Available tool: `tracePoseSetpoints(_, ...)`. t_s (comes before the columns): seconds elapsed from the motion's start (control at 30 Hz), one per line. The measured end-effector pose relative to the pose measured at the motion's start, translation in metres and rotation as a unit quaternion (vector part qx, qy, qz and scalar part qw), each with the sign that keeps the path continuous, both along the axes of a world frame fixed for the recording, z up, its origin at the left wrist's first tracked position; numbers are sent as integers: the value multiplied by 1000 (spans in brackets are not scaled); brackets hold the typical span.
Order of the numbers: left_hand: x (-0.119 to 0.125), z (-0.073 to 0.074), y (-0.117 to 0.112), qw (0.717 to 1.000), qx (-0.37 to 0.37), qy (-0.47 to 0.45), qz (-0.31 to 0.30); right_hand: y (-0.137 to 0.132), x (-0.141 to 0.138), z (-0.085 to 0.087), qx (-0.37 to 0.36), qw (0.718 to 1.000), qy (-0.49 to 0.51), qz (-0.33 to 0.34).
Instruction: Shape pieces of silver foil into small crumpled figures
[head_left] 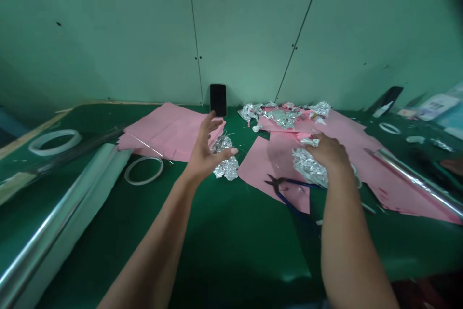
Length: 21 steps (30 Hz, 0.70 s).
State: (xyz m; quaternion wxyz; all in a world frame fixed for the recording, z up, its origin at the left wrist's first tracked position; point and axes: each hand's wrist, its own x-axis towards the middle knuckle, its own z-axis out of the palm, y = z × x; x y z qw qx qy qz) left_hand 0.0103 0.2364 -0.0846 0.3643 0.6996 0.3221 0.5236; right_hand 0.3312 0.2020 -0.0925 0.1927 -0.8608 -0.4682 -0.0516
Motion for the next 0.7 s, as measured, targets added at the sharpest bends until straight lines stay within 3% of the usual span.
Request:
tracePoseSetpoints(0.07,-3,8,-1,999,36,-4,21,7,4,-12,-49,998,0,25)
tracePoseSetpoints(0.2,-1,15,-5,982,137,-24,129,17,2,-21,-49,994,-15,96)
tracePoseSetpoints(0.27,7,14,-12,965,190,-45,172,18,-4,-13,-27,995,0,92)
tracePoseSetpoints(0.37,27,10,-31,962,224,-36,152,12,-19,7,90,986,36,139)
tracePoseSetpoints(0.47,49,6,-52,987,130,2,97,0,-43,26,252,940,61,220)
tracePoseSetpoints(0.53,60,5,-60,997,47,0,63,-9,-58,35,308,913,88,252)
tracePoseSetpoints(0.6,64,5,-62,999,-30,3,38,-16,-70,39,324,887,142,297)
tracePoseSetpoints(0.7,61,4,-54,990,-141,26,-12,-19,-76,42,285,861,235,349)
